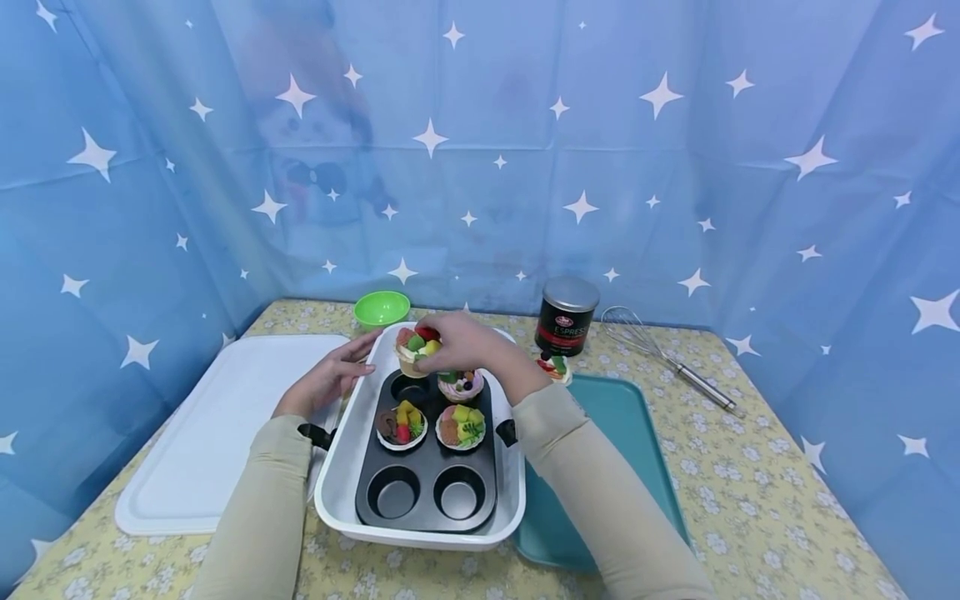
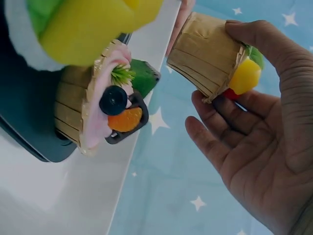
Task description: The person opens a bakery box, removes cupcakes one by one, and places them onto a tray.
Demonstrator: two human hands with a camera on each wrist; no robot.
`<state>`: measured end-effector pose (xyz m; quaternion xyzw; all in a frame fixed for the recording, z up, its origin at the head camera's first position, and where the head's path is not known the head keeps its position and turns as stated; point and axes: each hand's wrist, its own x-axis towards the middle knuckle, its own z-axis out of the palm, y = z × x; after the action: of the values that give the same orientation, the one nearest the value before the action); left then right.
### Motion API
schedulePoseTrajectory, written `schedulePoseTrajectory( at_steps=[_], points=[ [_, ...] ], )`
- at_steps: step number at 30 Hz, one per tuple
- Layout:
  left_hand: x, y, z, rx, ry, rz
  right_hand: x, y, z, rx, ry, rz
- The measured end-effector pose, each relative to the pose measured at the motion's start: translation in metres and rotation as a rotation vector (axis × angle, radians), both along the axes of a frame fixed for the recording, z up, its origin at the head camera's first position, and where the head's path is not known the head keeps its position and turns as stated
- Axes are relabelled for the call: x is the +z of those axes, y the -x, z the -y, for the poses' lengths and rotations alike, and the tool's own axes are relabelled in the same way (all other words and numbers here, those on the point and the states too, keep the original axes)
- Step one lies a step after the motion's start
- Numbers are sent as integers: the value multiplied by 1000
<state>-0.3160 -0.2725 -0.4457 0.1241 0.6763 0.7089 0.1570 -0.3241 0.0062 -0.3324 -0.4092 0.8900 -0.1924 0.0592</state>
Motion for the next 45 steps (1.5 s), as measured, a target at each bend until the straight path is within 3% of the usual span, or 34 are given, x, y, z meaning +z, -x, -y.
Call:
schedulePoseTrajectory(
  at_steps=[9, 17, 45],
  points=[
    [1, -1, -1, 6, 15, -3, 7, 0, -11, -18, 32, 43],
    [0, -1, -1, 6, 12, -5, 12, 2, -29, -34, 33, 19],
    [-1, -3, 0, -10, 12, -27, 11, -2, -123, -240, 110, 26]
  ],
)
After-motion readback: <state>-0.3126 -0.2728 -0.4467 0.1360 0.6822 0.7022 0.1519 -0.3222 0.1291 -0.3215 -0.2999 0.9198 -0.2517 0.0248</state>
